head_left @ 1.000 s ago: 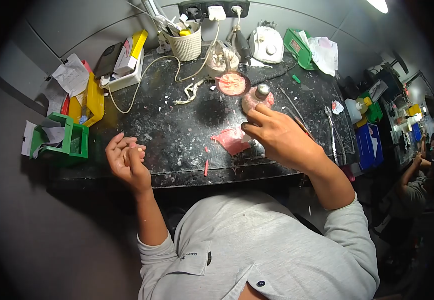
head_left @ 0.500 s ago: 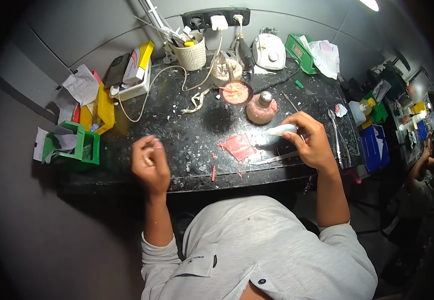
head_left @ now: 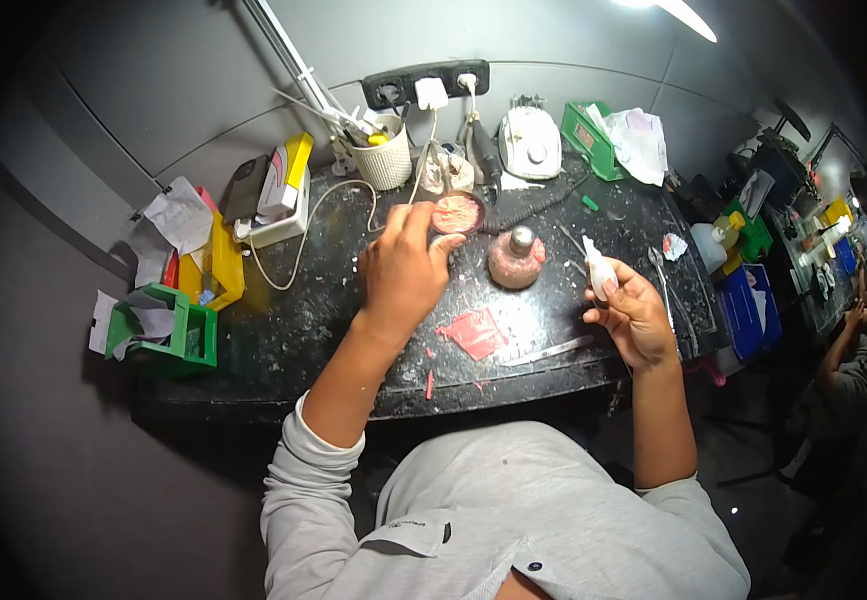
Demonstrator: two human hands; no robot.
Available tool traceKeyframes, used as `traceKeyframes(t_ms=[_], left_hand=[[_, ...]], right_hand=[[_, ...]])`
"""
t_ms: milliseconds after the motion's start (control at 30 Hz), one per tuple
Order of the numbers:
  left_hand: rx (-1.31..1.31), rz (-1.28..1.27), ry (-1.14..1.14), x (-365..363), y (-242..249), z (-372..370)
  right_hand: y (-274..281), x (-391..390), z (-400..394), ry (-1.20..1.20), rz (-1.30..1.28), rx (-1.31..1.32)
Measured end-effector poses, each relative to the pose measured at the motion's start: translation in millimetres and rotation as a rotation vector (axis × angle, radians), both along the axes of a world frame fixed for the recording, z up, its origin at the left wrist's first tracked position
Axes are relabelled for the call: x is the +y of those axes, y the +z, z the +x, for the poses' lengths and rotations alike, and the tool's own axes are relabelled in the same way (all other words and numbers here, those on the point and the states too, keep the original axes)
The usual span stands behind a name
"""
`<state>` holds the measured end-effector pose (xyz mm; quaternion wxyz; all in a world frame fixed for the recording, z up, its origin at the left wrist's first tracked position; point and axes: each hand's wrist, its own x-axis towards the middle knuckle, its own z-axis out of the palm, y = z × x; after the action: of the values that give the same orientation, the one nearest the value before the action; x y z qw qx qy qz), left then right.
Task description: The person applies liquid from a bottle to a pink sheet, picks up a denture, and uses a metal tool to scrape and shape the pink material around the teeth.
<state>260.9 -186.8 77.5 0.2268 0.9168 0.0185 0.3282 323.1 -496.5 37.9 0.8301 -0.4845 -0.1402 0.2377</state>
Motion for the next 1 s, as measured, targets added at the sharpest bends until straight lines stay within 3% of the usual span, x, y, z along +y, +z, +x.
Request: traceKeyframes(t_ms=[233,467,567,633,700,800,900,1000], left_hand=[[0.008,-0.134,0.201,42.8,-9.7,29.8],[-0.257,0.009,0.006,42.8,-5.0,15.2],[-0.173,-0.028,-0.122,31.9,1.0,3.1],[-0.162,-0.035,-0.163,30.0,-4.9,2.3],[-0.090,0.004,-0.285,30.7,-12.8,0.7],[-0.029,-0.003,-0.326,30.2,-18.0,-1.0],[-0.015,0.003,-0.347,31.4,-23.0,-2.4],[-0.077,-0.026,-0.343,35.6,-19.6,1.5]], right_hand=[[10.3,13.0,-4.7,-0.012,-0.149,-0.098],[2.6,26.9,-6.9,-0.027,-0.250,-0.277],[-1.2,35.1,-13.1,-0.126,-0.263,-0.379],[-5.4,37.1,-15.1,-0.166,-0.371,-0.544],[-15.0,38.7,-13.8,-0.142,-0.703,-0.545],[-10.4,37.4,-16.7,-0.137,-0.639,-0.519],[-6.4,42.1,-22.8,-0.277,-0.506,-0.577],[-24.3,40.9,-17.0,-0.219,-0.851,-0.710]])
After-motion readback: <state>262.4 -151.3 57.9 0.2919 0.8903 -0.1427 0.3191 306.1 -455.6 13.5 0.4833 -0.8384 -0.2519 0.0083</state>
